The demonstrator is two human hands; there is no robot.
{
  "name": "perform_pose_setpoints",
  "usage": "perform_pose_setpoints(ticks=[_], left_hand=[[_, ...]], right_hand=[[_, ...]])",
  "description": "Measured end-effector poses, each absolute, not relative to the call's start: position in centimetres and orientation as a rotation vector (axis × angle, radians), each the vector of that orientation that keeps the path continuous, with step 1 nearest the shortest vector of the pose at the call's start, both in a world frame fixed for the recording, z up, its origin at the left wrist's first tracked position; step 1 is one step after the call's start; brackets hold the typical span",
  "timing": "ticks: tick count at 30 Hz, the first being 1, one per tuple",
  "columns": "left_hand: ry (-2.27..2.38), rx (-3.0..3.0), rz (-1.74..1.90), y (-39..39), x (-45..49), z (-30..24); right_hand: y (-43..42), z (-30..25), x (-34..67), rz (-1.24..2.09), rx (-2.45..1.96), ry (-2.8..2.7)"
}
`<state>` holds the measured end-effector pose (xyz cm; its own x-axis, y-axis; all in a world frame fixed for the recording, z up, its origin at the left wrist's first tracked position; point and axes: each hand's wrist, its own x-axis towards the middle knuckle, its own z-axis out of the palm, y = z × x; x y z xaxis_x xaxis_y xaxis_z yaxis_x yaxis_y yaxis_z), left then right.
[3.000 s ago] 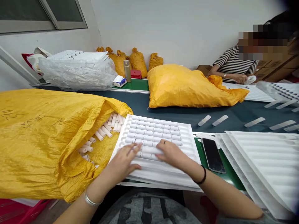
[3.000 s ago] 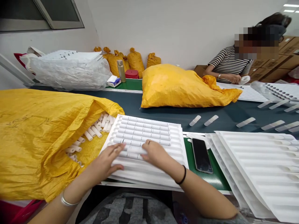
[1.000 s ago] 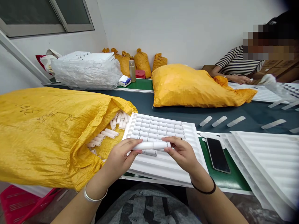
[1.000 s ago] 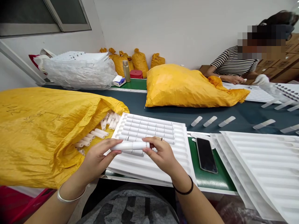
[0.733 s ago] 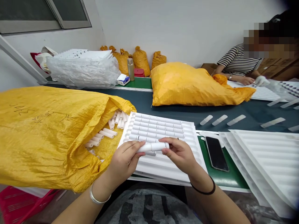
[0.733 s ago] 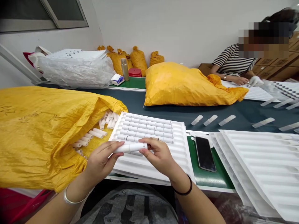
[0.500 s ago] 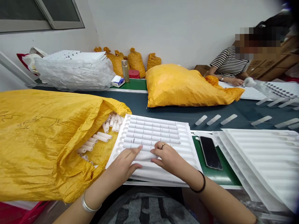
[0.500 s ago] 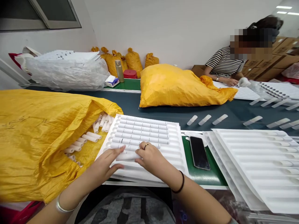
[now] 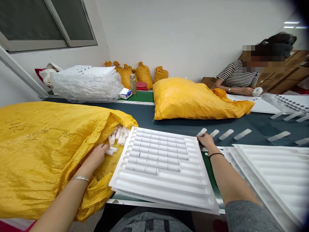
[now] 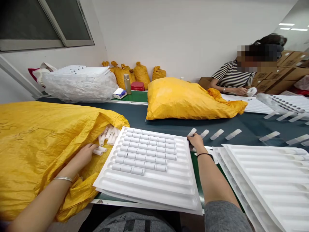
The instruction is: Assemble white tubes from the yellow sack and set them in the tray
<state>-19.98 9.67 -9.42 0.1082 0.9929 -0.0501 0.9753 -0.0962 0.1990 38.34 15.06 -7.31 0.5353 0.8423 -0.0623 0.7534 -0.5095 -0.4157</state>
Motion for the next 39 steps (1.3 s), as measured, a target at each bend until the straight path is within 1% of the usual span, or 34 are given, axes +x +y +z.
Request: perform_pose_setpoints(ticks=[3, 6, 9, 12, 13, 15, 18, 21, 23, 25, 28, 31, 33, 36, 39], left_hand=[[1.895, 2.224, 0.166, 9.7, -19.8, -9.4], [1.831, 2.224, 0.220, 9.6, -19.7, -9.4], [1.790, 2.205, 0.316, 9.6, -18.6, -8.8], [1.714, 2.218, 0.493, 9.3, -16.3, -7.1], [1.675, 2.229, 0.560, 9.1, -15.4, -6.4], [1.594, 2.252, 0.663, 8.3, -13.5, -4.7], [1.458, 2.223, 0.842, 6.5, -11.0, -2.8], [1.295, 1.852, 1.152, 4.6, -8.6, -2.0], [1.189, 1.389, 1.399, 3.7, -7.2, -1.7], [1.075, 0.926, 1.548, 3.2, -6.2, -1.5], [0.951, 0.536, 1.529, 2.7, -5.6, -1.1], [0.905, 0.416, 1.458, 2.2, -5.4, -1.1], [0.887, 0.393, 1.409, 1.7, -4.9, -1.3], [0.863, 0.417, 1.319, 0.8, -3.4, -2.0], [0.870, 0.572, 1.243, 0.3, -2.2, -2.3]], right_hand=[[14.7, -6.2, 38.7, 0.413, -2.513, -1.306], [12.4, -4.8, 36.7, 0.301, -2.464, -1.352], [8.2, -4.7, 31.3, 0.323, -2.222, -1.614], [3.6, -5.9, 25.0, 0.501, -1.813, -2.034], [2.4, -6.4, 23.4, 0.494, -1.672, -2.170], [0.8, -7.2, 21.5, 0.362, -1.584, -2.330], [0.1, -8.2, 21.3, 0.115, -1.824, -2.291], [0.1, -8.7, 22.5, 0.088, -1.876, -2.252], [0.1, -8.9, 23.2, 0.101, -1.841, -2.258], [0.0, -9.1, 23.8, 0.109, -1.816, -2.257], [0.0, -9.1, 24.7, 0.123, -1.794, -2.253], [-0.1, -8.1, 25.1, 0.181, -1.756, -2.170], [-0.2, -6.8, 24.7, 0.356, -1.669, -2.028], [-0.5, -4.6, 22.8, 0.696, -1.416, -1.820], [-0.6, -3.2, 20.6, 0.853, -1.157, -1.767]])
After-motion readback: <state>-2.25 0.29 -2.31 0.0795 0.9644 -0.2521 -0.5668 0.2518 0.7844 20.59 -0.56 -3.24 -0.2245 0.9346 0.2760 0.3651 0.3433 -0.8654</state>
